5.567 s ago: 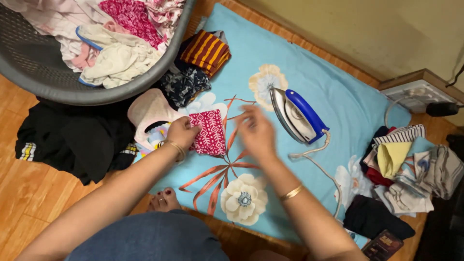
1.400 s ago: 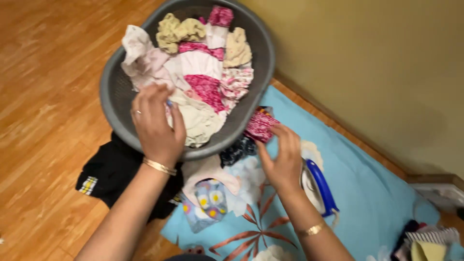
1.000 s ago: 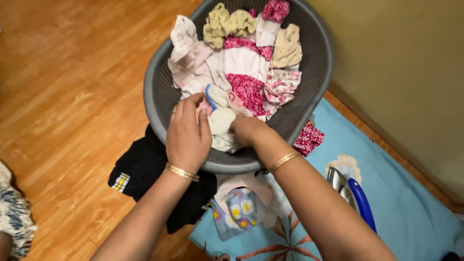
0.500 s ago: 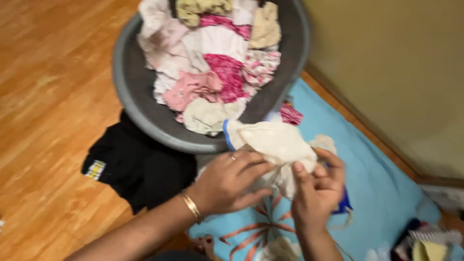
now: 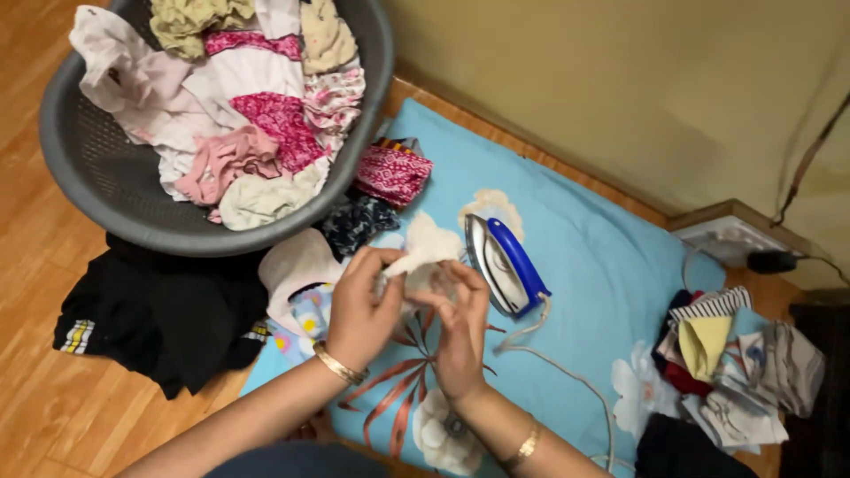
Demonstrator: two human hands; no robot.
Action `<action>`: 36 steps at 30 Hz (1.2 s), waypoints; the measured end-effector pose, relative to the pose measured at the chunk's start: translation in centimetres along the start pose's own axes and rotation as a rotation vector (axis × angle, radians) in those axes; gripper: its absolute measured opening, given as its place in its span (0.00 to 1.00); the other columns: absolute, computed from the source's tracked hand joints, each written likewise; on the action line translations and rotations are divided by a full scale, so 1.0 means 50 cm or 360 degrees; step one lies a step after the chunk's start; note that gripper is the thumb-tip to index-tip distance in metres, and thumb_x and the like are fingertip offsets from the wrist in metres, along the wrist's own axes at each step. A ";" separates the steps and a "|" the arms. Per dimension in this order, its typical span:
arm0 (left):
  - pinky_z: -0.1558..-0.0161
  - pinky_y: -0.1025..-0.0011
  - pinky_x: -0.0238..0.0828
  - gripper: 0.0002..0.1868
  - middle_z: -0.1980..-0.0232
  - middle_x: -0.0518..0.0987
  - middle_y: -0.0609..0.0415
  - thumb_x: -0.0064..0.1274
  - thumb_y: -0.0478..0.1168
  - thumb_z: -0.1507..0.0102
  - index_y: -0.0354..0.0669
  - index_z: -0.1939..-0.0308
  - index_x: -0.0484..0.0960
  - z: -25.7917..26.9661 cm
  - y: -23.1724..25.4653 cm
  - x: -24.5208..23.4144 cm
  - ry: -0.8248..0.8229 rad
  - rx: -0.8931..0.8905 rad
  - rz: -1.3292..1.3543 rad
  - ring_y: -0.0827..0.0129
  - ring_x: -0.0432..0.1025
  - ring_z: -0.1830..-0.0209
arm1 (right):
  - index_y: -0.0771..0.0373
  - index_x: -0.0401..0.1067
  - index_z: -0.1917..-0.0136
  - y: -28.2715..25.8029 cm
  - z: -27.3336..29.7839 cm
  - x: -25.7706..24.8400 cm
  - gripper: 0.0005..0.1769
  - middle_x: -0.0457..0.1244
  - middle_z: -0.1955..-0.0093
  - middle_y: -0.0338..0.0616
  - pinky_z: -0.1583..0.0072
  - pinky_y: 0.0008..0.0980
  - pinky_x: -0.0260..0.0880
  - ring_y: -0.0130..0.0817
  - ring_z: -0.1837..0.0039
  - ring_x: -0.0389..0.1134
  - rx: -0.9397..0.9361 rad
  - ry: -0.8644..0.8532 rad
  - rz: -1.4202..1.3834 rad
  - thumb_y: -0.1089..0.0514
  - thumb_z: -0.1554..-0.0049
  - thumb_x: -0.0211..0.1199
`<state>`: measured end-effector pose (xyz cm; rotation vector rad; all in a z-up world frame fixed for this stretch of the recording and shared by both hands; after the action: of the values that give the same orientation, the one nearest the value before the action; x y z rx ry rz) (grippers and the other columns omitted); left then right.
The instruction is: The person is ironing small baby clothes on a bed using a steam iron.
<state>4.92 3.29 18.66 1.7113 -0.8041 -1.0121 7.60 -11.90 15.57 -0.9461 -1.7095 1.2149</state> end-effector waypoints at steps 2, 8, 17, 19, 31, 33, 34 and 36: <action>0.54 0.65 0.74 0.11 0.53 0.81 0.45 0.48 0.33 0.35 0.39 0.49 0.78 0.010 0.004 0.031 -0.0066 -0.0085 0.0150 0.52 0.78 0.54 | 0.70 0.54 0.30 0.057 0.016 -0.042 0.26 0.56 0.30 0.55 0.36 0.39 0.66 0.40 0.37 0.66 0.0047 0.0033 -0.0033 0.51 0.33 0.55; 0.58 0.68 0.73 0.09 0.59 0.83 0.46 0.47 0.35 0.33 0.41 0.49 0.76 0.043 0.033 0.101 -0.0514 0.0029 0.0180 0.56 0.79 0.58 | 0.70 0.66 0.35 0.045 -0.044 -0.078 0.21 0.66 0.41 0.49 0.38 0.38 0.69 0.37 0.40 0.68 -0.0070 -0.0009 0.0447 0.63 0.41 0.55; 0.64 0.66 0.72 0.10 0.64 0.83 0.48 0.46 0.41 0.31 0.43 0.48 0.74 0.055 0.036 0.149 -0.1235 -0.0076 0.0192 0.58 0.81 0.66 | 0.65 0.72 0.40 0.152 -0.130 -0.122 0.27 0.68 0.44 0.57 0.50 0.52 0.76 0.53 0.49 0.72 0.1043 -0.0197 -0.1557 0.42 0.41 0.53; 0.64 0.65 0.72 0.10 0.64 0.83 0.47 0.46 0.41 0.31 0.43 0.49 0.75 0.058 0.035 0.140 -0.1320 -0.0040 0.0160 0.58 0.80 0.66 | 0.65 0.71 0.39 0.137 -0.134 -0.102 0.26 0.67 0.42 0.57 0.50 0.50 0.75 0.52 0.49 0.72 0.1036 -0.0254 -0.1631 0.43 0.39 0.53; 0.54 0.68 0.72 0.08 0.59 0.79 0.52 0.43 0.35 0.31 0.37 0.55 0.78 -0.015 -0.313 0.027 0.0246 -0.0926 0.0851 0.72 0.72 0.59 | 0.69 0.69 0.33 0.140 -0.005 0.013 0.20 0.67 0.43 0.45 0.48 0.34 0.74 0.32 0.47 0.70 0.1320 -0.0272 -0.0261 0.54 0.33 0.55; 0.54 0.67 0.74 0.07 0.61 0.81 0.50 0.46 0.36 0.31 0.39 0.54 0.78 -0.023 -0.282 -0.015 0.0288 -0.0330 0.0018 0.68 0.76 0.60 | 0.58 0.65 0.31 0.018 -0.042 0.065 0.23 0.66 0.37 0.36 0.38 0.27 0.70 0.22 0.38 0.68 0.0888 -0.0672 -0.0195 0.56 0.39 0.59; 0.54 0.67 0.74 0.07 0.61 0.81 0.50 0.46 0.36 0.31 0.39 0.54 0.78 -0.027 -0.259 -0.050 0.0290 -0.0340 0.0018 0.68 0.76 0.60 | 0.58 0.65 0.31 0.027 -0.052 0.041 0.23 0.66 0.37 0.36 0.38 0.27 0.70 0.22 0.38 0.68 0.0898 -0.0674 -0.0195 0.56 0.39 0.59; 0.58 0.59 0.71 0.20 0.57 0.77 0.38 0.56 0.41 0.45 0.33 0.52 0.75 -0.043 -0.152 -0.082 -0.0149 0.0688 -0.0627 0.46 0.74 0.58 | 0.68 0.71 0.38 0.043 -0.092 -0.032 0.16 0.70 0.44 0.48 0.42 0.34 0.74 0.33 0.45 0.72 0.0841 -0.0277 -0.0157 0.58 0.37 0.60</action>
<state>5.53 10.12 13.00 2.2684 -0.8032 -1.2535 12.69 -11.23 14.14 -0.4429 -1.4286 1.6090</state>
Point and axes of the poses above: each hand's wrist, its own z-axis away from the middle knuckle, its own x-axis out of the palm, y = z × x, the point moved 5 cm from there along -z, towards the middle knuckle
